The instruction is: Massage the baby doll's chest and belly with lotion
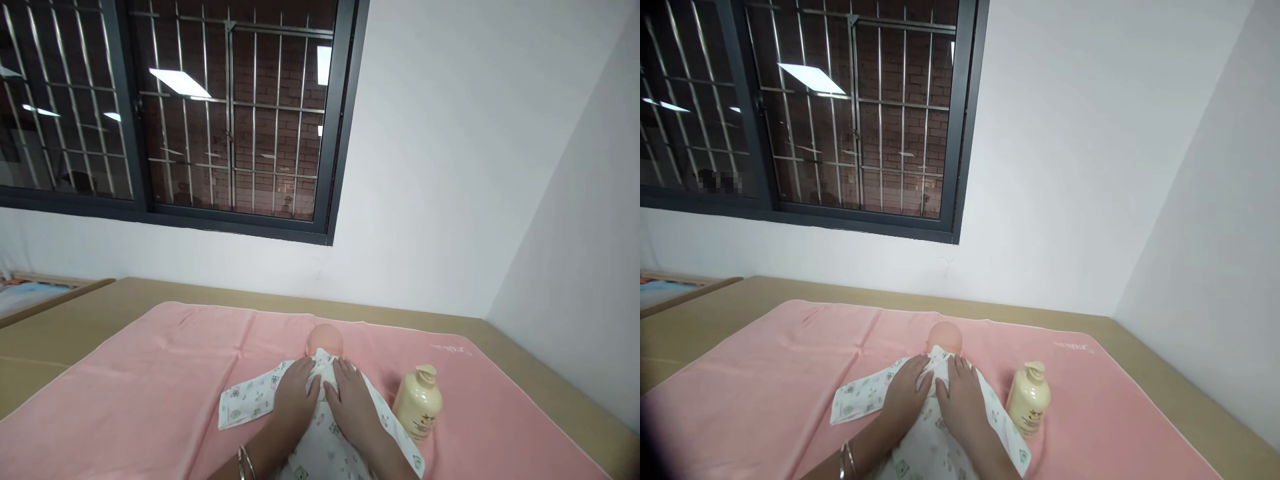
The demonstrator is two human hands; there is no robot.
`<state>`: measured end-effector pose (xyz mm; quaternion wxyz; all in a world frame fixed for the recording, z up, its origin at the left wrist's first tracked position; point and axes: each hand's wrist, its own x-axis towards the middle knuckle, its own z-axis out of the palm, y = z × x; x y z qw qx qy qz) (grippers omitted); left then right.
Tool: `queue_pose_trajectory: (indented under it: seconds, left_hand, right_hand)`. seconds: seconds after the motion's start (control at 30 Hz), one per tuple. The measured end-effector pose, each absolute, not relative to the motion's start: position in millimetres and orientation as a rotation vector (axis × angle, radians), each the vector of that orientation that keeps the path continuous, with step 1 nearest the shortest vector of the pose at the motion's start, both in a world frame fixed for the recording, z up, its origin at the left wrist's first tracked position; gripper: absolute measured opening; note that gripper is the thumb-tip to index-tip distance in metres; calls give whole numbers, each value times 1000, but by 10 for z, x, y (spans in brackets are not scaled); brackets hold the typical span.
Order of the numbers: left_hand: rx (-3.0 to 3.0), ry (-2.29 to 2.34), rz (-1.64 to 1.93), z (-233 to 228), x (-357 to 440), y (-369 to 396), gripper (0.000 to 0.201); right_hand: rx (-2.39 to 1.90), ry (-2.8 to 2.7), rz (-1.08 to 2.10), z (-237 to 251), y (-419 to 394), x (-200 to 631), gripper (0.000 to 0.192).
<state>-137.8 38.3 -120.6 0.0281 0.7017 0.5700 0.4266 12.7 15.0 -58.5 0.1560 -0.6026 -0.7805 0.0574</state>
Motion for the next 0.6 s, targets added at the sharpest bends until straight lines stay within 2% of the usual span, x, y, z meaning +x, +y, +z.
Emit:
queue_pose_trajectory:
  seconds: [0.17,0.6]
  left_hand:
    - [2056,1798,1178,-1177,-1397,397,49]
    - [2059,1761,1229,-1162,-1406,368,46]
  right_hand:
    - [-1700,-2205,179,-707,220,194,60]
    - [-1724,-2211,133,-652,144,149,56]
